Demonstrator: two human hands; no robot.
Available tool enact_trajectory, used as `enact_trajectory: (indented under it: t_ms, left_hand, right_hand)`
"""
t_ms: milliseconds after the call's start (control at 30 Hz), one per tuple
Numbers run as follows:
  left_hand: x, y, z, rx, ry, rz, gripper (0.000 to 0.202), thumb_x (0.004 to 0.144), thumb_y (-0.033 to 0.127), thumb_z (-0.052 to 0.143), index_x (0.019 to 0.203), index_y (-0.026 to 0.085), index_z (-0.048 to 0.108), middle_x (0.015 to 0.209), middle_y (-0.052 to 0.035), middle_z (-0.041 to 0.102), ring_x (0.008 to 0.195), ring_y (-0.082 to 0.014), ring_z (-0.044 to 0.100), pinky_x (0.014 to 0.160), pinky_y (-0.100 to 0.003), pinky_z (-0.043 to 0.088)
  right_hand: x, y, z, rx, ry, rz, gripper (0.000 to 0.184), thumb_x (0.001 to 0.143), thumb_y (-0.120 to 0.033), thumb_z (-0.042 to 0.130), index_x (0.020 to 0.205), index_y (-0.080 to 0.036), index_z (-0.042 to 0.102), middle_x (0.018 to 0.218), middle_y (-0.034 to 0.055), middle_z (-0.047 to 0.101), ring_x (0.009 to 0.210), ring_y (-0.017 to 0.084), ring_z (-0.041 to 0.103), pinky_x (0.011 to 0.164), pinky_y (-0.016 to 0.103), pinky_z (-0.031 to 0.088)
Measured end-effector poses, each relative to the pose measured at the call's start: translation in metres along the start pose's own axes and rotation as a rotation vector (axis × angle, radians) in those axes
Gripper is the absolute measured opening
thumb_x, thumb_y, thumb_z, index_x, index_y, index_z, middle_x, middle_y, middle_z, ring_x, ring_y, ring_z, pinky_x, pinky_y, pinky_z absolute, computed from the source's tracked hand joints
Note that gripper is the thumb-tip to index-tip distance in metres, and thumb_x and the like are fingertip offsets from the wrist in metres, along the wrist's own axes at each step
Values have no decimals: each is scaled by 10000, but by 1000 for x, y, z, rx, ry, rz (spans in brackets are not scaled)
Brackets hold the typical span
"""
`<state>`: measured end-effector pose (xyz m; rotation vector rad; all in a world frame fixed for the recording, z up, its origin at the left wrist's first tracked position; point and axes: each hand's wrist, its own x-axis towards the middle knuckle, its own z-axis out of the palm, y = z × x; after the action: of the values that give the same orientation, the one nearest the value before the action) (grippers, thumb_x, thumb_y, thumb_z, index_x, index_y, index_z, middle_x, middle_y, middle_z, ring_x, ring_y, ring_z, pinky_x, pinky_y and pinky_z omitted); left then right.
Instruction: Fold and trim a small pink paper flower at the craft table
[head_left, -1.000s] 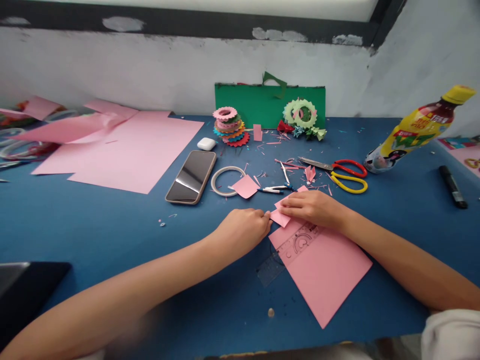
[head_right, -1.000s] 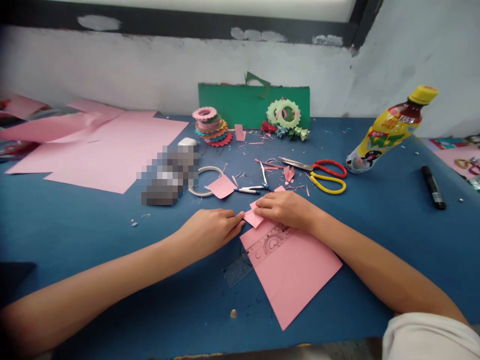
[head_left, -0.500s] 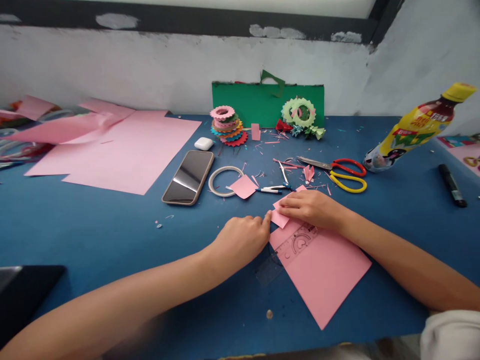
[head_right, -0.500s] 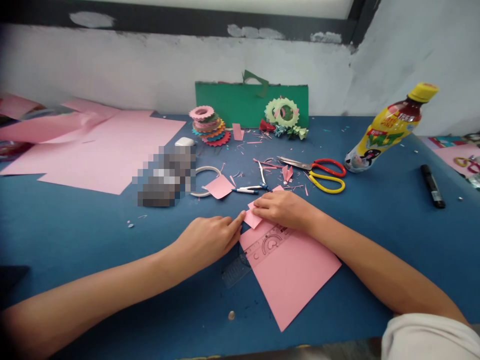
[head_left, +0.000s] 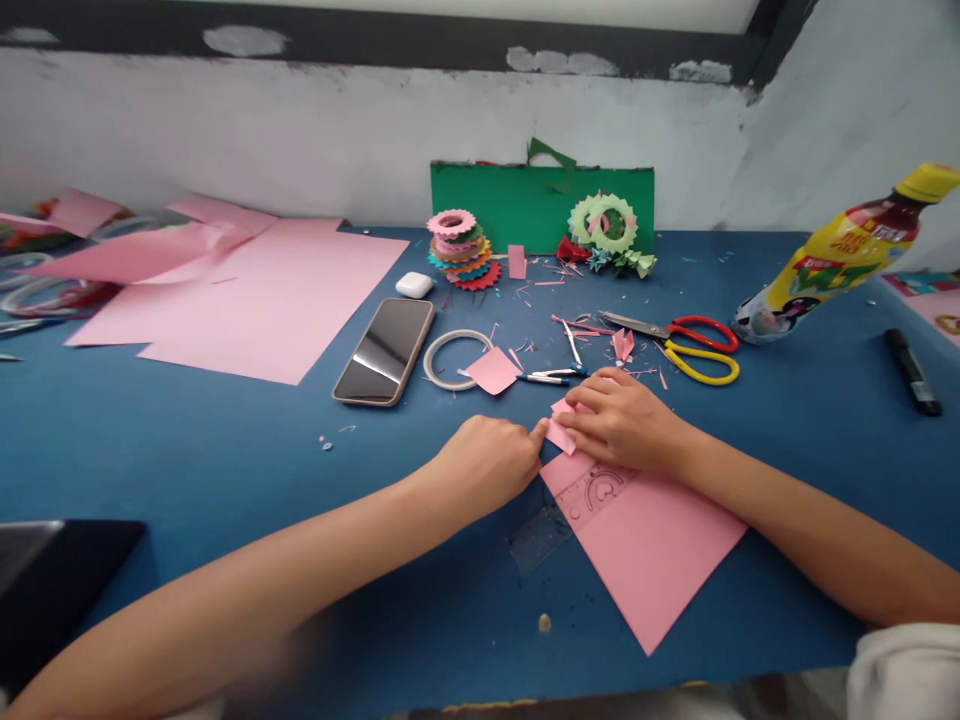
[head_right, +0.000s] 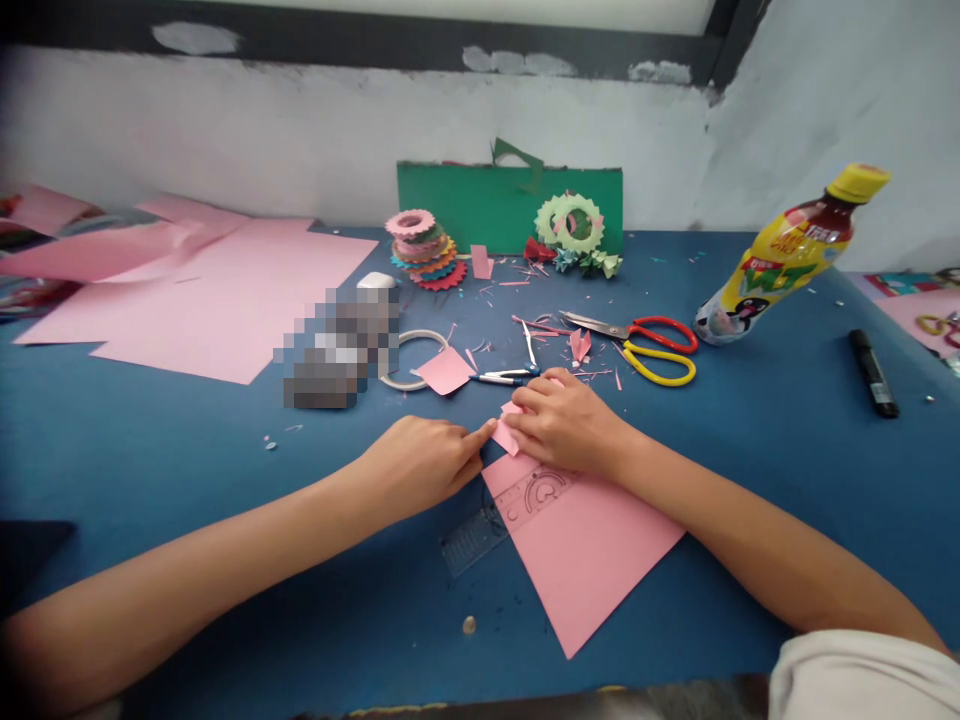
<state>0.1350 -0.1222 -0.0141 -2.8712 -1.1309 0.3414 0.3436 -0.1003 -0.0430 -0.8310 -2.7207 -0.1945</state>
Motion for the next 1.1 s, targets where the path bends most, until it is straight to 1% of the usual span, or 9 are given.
enact_trajectory:
  t_ms: [200, 333, 433, 500, 567, 700, 833, 933, 1100]
  left_hand:
    - [-7, -4, -5, 4, 17, 19, 356, 875, 187, 422, 1177, 101, 591, 657, -88, 680, 584, -251, 661, 419, -271, 310]
    - [-3, -9, 1, -16, 119, 30, 277, 870, 278, 449, 979, 146, 668, 594, -66, 659, 512, -240, 633, 399, -267, 259]
    - [5, -14, 13, -58, 245, 41, 325, 886, 346, 444, 743, 158, 667, 583, -62, 656, 521, -208, 631, 418, -256, 279]
    - [9, -17, 21, -85, 344, 76, 363, 901, 331, 431, 662, 157, 641, 583, -50, 655, 537, -184, 632, 437, -248, 308]
    - [12, -19, 27, -92, 436, 116, 362, 905, 310, 435, 641, 155, 627, 568, -34, 643, 532, -167, 622, 448, -243, 331]
    - [16, -21, 30, -95, 564, 149, 375, 915, 300, 433, 618, 157, 613, 552, -20, 613, 524, -150, 591, 472, -249, 390]
    - [22, -28, 28, -231, 602, 247, 309, 906, 287, 452, 710, 153, 650, 789, -67, 679, 798, -178, 634, 693, -274, 507]
    - [25, -36, 29, -355, 573, 381, 207, 888, 234, 471, 904, 144, 656, 965, -76, 691, 974, -192, 617, 848, -300, 503]
    - [25, -37, 31, -340, 512, 511, 233, 884, 215, 464, 1046, 147, 618, 1045, -82, 682, 1000, -216, 607, 843, -333, 500]
  right_hand:
    - [-3, 7, -5, 9, -18, 58, 206, 855, -235, 478, 907, -199, 674, 873, 51, 632, 848, 189, 532, 900, 387, 331]
    - [-4, 12, -6, 34, -50, 109, 211, 861, -221, 460, 840, -186, 667, 855, 53, 635, 857, 192, 543, 912, 391, 323]
    - [-4, 14, -6, 123, -38, 117, 249, 848, -351, 513, 946, -156, 633, 1012, 99, 629, 961, 222, 546, 910, 385, 344]
    - [-3, 14, -7, 181, -22, 57, 439, 784, -464, 587, 1077, -136, 586, 1175, 140, 573, 1088, 254, 503, 939, 392, 344]
    - [-3, 13, -9, 212, -29, -13, 560, 750, -503, 622, 1175, -149, 535, 1274, 140, 520, 1170, 265, 455, 978, 408, 324]
    - [-1, 13, -8, 218, -43, -63, 307, 876, -335, 523, 1150, -204, 562, 1234, 77, 579, 1138, 219, 498, 959, 392, 350]
    - [-2, 19, -1, 278, -57, -91, 215, 923, -194, 431, 1011, -192, 628, 1099, 55, 659, 1033, 186, 577, 871, 342, 419]
    - [-5, 26, 1, 377, -53, -83, 213, 924, -193, 439, 996, -193, 640, 1091, 49, 667, 1026, 178, 593, 864, 325, 437]
    - [-7, 32, 3, 541, -29, -6, 192, 915, -243, 475, 966, -208, 657, 995, 39, 690, 935, 158, 615, 827, 300, 455]
